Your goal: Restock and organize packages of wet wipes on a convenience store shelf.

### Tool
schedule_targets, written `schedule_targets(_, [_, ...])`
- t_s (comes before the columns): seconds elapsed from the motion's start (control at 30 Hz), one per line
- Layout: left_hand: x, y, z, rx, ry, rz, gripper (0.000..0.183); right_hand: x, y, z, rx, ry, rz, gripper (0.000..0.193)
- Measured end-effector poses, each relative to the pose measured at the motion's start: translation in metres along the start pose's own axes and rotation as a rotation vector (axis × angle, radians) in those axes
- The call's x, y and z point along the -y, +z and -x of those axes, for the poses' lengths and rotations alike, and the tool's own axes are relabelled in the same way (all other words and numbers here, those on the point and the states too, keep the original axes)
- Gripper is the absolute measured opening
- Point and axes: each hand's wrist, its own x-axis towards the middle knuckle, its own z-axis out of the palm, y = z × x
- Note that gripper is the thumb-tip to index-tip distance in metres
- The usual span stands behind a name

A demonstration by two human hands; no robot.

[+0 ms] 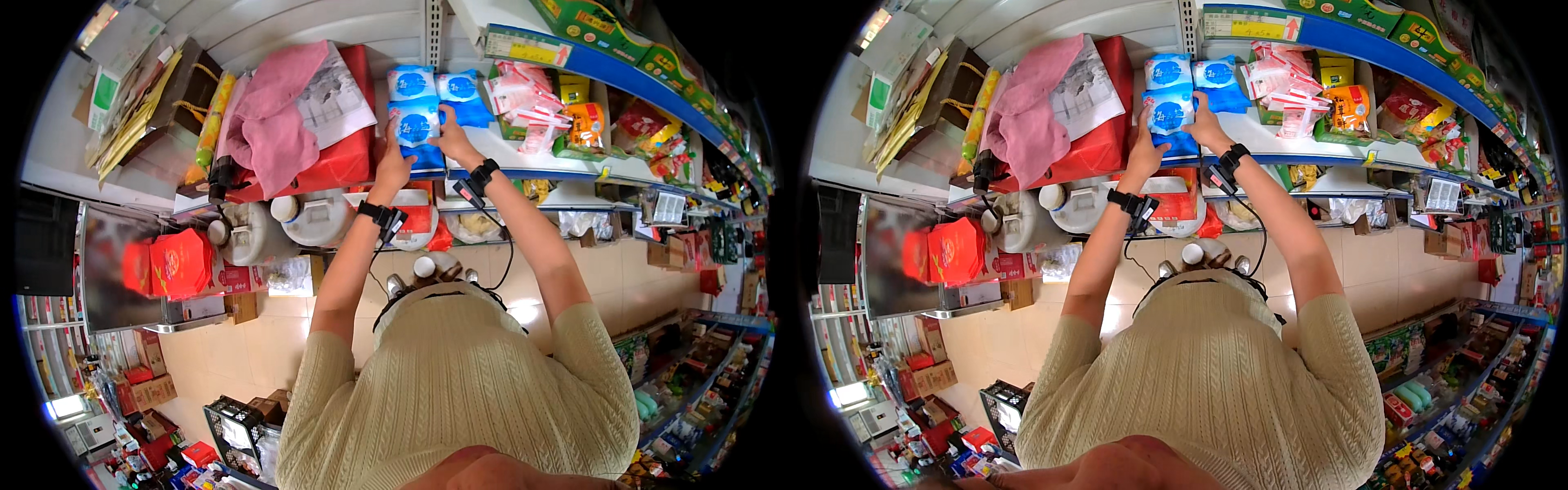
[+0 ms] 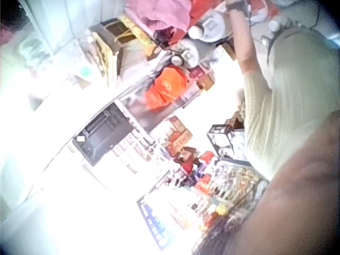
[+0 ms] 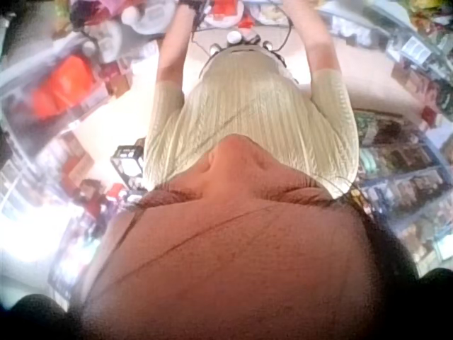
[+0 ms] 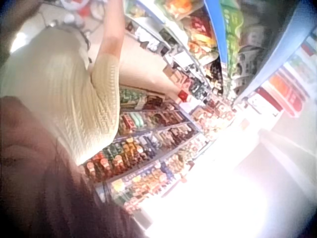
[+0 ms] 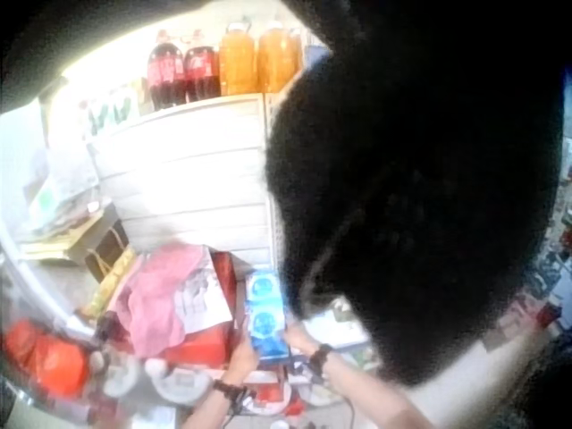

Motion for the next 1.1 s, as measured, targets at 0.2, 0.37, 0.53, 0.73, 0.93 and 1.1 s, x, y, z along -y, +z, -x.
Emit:
schedule_targets(0.2, [-0.011,-0.008,-0.002,-0.002,0.059,-0.192,0.093,0.0,0.001,0.003,0.012,0.082,-0.088,0.08])
schedule_targets(0.37, [-0.019,0.008,0.003,-0.088,0.274,-0.418,0.074,-0.008,0.002,0.002,-0.001,0.03,-0.034,0.079])
schedule_targets(0.53, [-0.008,0.018,0.005,0.094,0.253,-0.674,0.074,-0.003,-0.014,0.009,0.12,0.033,0.005,0.079])
schedule_targets(0.73, [-0.021,0.006,0.017,0.12,0.358,-0.553,0.061,0.024,-0.038,0.046,-0.059,-0.126,-0.001,0.024])
schedule_targets(0.93, [-0.039,-0.009,0.09,0.138,0.441,-0.089,0.022,0.026,-0.074,0.118,0.41,-0.167,-0.185,0.029])
schedule_targets(1.1, [0.006,-0.005,0.147,0.266,0.021,0.105,0.026,-0.052,-0.062,0.185,0.897,0.235,-0.056,0.056])
